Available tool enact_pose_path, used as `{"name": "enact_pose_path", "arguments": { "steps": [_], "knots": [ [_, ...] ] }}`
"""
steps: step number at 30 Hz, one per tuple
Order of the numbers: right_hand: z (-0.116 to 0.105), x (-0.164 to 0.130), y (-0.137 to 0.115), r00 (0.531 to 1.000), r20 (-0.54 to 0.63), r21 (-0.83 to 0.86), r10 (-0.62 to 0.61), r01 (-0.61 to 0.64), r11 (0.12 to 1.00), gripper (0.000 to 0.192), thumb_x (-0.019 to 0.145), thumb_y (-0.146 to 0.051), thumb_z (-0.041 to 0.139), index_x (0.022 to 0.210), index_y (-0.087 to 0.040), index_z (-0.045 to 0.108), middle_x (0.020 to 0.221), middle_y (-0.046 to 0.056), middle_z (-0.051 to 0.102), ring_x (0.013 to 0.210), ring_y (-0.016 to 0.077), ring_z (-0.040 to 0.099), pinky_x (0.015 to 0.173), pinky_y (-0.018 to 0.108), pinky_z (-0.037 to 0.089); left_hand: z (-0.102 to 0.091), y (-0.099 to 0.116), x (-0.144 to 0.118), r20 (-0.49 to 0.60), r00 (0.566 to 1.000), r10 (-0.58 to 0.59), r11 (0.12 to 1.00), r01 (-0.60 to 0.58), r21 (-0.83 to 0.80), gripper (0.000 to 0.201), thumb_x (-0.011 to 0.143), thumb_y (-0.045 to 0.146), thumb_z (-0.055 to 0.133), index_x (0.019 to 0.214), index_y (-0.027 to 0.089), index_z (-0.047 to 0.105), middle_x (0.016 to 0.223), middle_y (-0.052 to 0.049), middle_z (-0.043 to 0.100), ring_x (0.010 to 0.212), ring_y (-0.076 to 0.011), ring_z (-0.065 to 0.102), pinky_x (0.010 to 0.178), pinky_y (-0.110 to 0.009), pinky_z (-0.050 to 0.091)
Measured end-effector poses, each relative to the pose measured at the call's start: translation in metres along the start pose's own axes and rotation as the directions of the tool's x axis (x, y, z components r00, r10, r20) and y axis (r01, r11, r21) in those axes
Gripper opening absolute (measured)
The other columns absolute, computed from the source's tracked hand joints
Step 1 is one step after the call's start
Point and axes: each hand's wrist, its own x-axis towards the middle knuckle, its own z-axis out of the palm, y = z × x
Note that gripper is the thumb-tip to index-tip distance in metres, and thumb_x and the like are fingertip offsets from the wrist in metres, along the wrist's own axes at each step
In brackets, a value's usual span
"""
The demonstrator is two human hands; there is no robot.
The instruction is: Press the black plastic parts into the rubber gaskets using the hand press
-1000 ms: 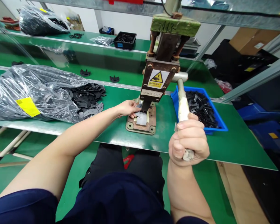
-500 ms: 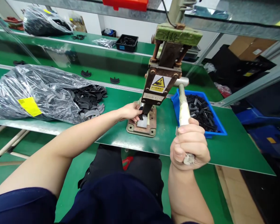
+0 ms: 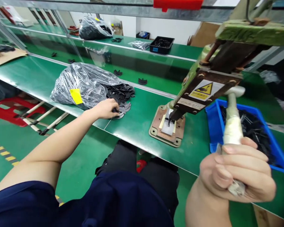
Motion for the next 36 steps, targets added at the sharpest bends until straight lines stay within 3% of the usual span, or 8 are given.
{"name": "enact_pose_path", "arguments": {
  "steps": [5,12,16,20,23,27,30,36],
  "knots": [
    [0.0,0.001,0.002,1.0,-0.003,-0.001,-0.02,0.02,1.0,0.069,0.075,-0.053,0.08,0.052,-0.019,0.025,0.042,-0.009,0.041,0.049,0.0082,0.054,0.08,0.042,0.06,0.012,0.009,-0.01,0.051,0.999,0.02,0.987,-0.028,0.158,0.042,0.081,0.048,0.082,0.116,0.024,0.08,0.132,-0.013,0.068,0.122,-0.0345,0.059,0.101,-0.041,0.046],
    [0.0,0.003,0.0,1.0,-0.026,-0.034,0.016,-0.017,0.999,0.073,0.072,-0.057,0.082,0.048,-0.019,0.024,0.038,-0.009,0.039,0.046,0.0094,0.054,0.074,0.041,0.058,0.015,0.017,0.02,0.053,0.995,0.08,0.985,-0.087,0.151,0.027,0.09,0.039,0.074,0.109,0.021,0.078,0.119,-0.012,0.073,0.117,-0.0325,0.064,0.099,-0.04,0.045],
    [-0.003,0.002,-0.002,0.998,-0.016,-0.047,0.055,-0.056,0.997,0.073,0.067,-0.06,0.084,0.047,-0.02,0.026,0.038,-0.009,0.043,0.046,0.01,0.054,0.075,0.043,0.059,0.013,0.033,0.033,-0.01,0.994,0.106,0.992,-0.105,0.076,0.02,0.094,0.04,0.069,0.095,0.021,0.071,0.102,-0.01,0.073,0.103,-0.0286,0.067,0.09,-0.036,0.045],
    [-0.006,0.003,-0.006,0.997,0.026,-0.079,0.075,-0.073,0.994,0.069,0.07,-0.06,0.083,0.049,-0.021,0.029,0.041,-0.009,0.045,0.05,0.011,0.057,0.081,0.045,0.061,0.011,0.051,0.044,-0.112,0.993,-0.034,0.985,0.014,-0.175,0.02,0.094,0.039,0.068,0.086,0.023,0.058,0.076,-0.003,0.065,0.075,-0.0226,0.064,0.072,-0.032,0.042],
    [-0.004,0.006,-0.014,0.994,0.082,-0.087,0.079,-0.072,0.994,0.062,0.079,-0.053,0.079,0.053,-0.022,0.032,0.047,-0.009,0.045,0.057,0.0103,0.06,0.088,0.043,0.061,0.015,0.069,0.053,-0.074,0.992,-0.101,0.866,0.051,-0.497,0.029,0.094,0.038,0.069,0.079,0.025,0.048,0.067,0.002,0.059,0.069,-0.019,0.062,0.065,-0.029,0.041],
    [-0.004,0.009,-0.024,0.976,0.17,-0.112,0.137,-0.12,0.987,0.048,0.084,-0.045,0.075,0.057,-0.024,0.042,0.054,-0.008,0.049,0.066,0.0118,0.062,0.097,0.046,0.06,0.028,0.106,0.066,0.043,0.994,-0.105,0.599,0.098,-0.795,0.041,0.083,0.04,0.085,0.075,0.023,0.048,0.062,0.005,0.056,0.058,-0.0126,0.054,0.058,-0.025,0.037],
    [-0.005,0.009,-0.025,0.972,0.196,-0.097,0.131,-0.113,0.989,0.043,0.084,-0.043,0.075,0.059,-0.025,0.046,0.056,-0.007,0.049,0.068,0.0127,0.062,0.098,0.047,0.059,0.039,0.138,0.077,0.096,0.992,-0.078,0.414,0.12,-0.902,0.041,0.079,0.043,0.091,0.077,0.019,0.057,0.068,0.002,0.063,0.059,-0.0104,0.057,0.06,-0.024,0.042],
    [-0.004,0.009,-0.024,0.978,0.178,-0.077,0.107,-0.095,0.993,0.044,0.086,-0.04,0.074,0.059,-0.024,0.044,0.055,-0.007,0.046,0.068,0.0115,0.062,0.098,0.044,0.058,0.053,0.181,0.1,0.159,0.985,-0.059,0.121,0.165,-0.979,0.04,0.082,0.026,0.094,0.093,0.018,0.056,0.071,0.002,0.068,0.057,-0.0093,0.064,0.061,-0.023,0.053]
  ]
}}
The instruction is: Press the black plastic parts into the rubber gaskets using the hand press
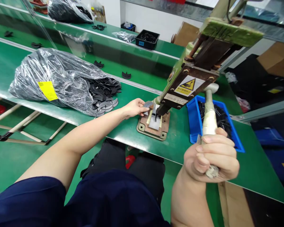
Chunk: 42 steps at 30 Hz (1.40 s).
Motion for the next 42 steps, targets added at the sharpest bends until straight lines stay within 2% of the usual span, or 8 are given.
{"name": "enact_pose_path", "arguments": {
  "steps": [2,5,9,17,28,32,36,42],
  "knots": [
    [0.001,0.001,0.0,1.0,0.009,-0.005,0.003,-0.002,1.0,0.046,0.086,-0.041,0.074,0.059,-0.023,0.042,0.055,-0.007,0.046,0.068,0.0113,0.061,0.097,0.044,0.058,0.006,0.0,0.004,0.058,0.998,-0.01,1.0,0.01,-0.002,0.034,0.086,0.023,0.09,0.093,0.017,0.057,0.073,0.001,0.069,0.059,-0.0098,0.067,0.063,-0.024,0.056],
    [0.003,0.001,0.002,1.0,-0.007,0.017,-0.03,0.03,0.999,0.051,0.085,-0.041,0.075,0.058,-0.023,0.036,0.053,-0.007,0.042,0.066,0.0104,0.059,0.095,0.042,0.059,0.008,0.0,0.009,0.093,0.996,0.011,0.991,-0.023,0.135,0.026,0.092,0.026,0.084,0.088,0.016,0.06,0.072,0.0,0.069,0.053,-0.0101,0.065,0.056,-0.023,0.054],
    [0.007,0.002,0.005,0.997,-0.04,0.025,-0.061,0.062,0.998,0.057,0.086,-0.041,0.074,0.058,-0.022,0.028,0.052,-0.007,0.037,0.062,0.0084,0.057,0.092,0.038,0.059,0.007,-0.003,0.016,0.166,0.986,0.03,0.97,-0.068,0.233,0.025,0.087,0.03,0.087,0.083,0.016,0.066,0.07,-0.002,0.072,0.053,-0.0121,0.065,0.052,-0.023,0.051],
    [0.006,0.002,0.003,0.999,-0.028,0.018,-0.042,0.043,0.999,0.059,0.087,-0.04,0.074,0.057,-0.02,0.028,0.053,-0.007,0.039,0.065,0.0083,0.057,0.092,0.039,0.057,0.004,-0.004,0.023,0.238,0.971,-0.001,0.982,-0.045,0.186,0.026,0.087,0.029,0.087,0.079,0.015,0.067,0.07,-0.002,0.071,0.056,-0.0114,0.065,0.051,-0.021,0.051],
    [0.003,-0.002,0.006,0.997,-0.031,0.019,-0.065,0.066,0.998,0.06,0.087,-0.042,0.074,0.058,-0.021,0.026,0.054,-0.007,0.037,0.065,0.0092,0.058,0.092,0.04,0.058,0.004,-0.005,0.028,0.216,0.976,-0.035,0.975,-0.014,0.222,0.031,0.085,0.032,0.09,0.08,0.015,0.065,0.068,-0.002,0.069,0.054,-0.0106,0.065,0.049,-0.02,0.054],
    [0.003,0.0,-0.001,1.0,-0.009,-0.048,-0.004,0.004,0.999,0.061,0.091,-0.044,0.072,0.058,-0.021,0.027,0.054,-0.007,0.038,0.065,0.0097,0.056,0.094,0.042,0.059,0.006,0.002,0.028,0.218,0.968,-0.121,0.96,0.058,0.274,0.034,0.086,0.035,0.089,0.079,0.016,0.062,0.063,0.0,0.066,0.053,-0.0105,0.065,0.05,-0.019,0.055],
    [0.004,0.001,-0.005,1.0,-0.018,-0.032,0.009,-0.01,0.999,0.06,0.091,-0.042,0.073,0.056,-0.021,0.028,0.054,-0.006,0.04,0.067,0.01,0.057,0.096,0.042,0.058,0.009,0.012,0.028,0.205,0.949,-0.238,0.931,0.162,0.328,0.033,0.084,0.034,0.091,0.08,0.015,0.064,0.06,0.0,0.066,0.051,-0.012,0.067,0.054,-0.021,0.057],
    [0.01,-0.001,-0.006,0.999,-0.034,-0.028,-0.007,0.006,1.0,0.053,0.093,-0.041,0.071,0.058,-0.022,0.035,0.055,-0.006,0.038,0.065,0.0102,0.054,0.093,0.043,0.058,0.01,0.022,0.028,0.208,0.897,-0.39,0.891,0.31,0.33,0.023,0.091,0.032,0.085,0.093,0.014,0.071,0.062,-0.005,0.071,0.054,-0.0145,0.07,0.057,-0.021,0.058]
  ]
}}
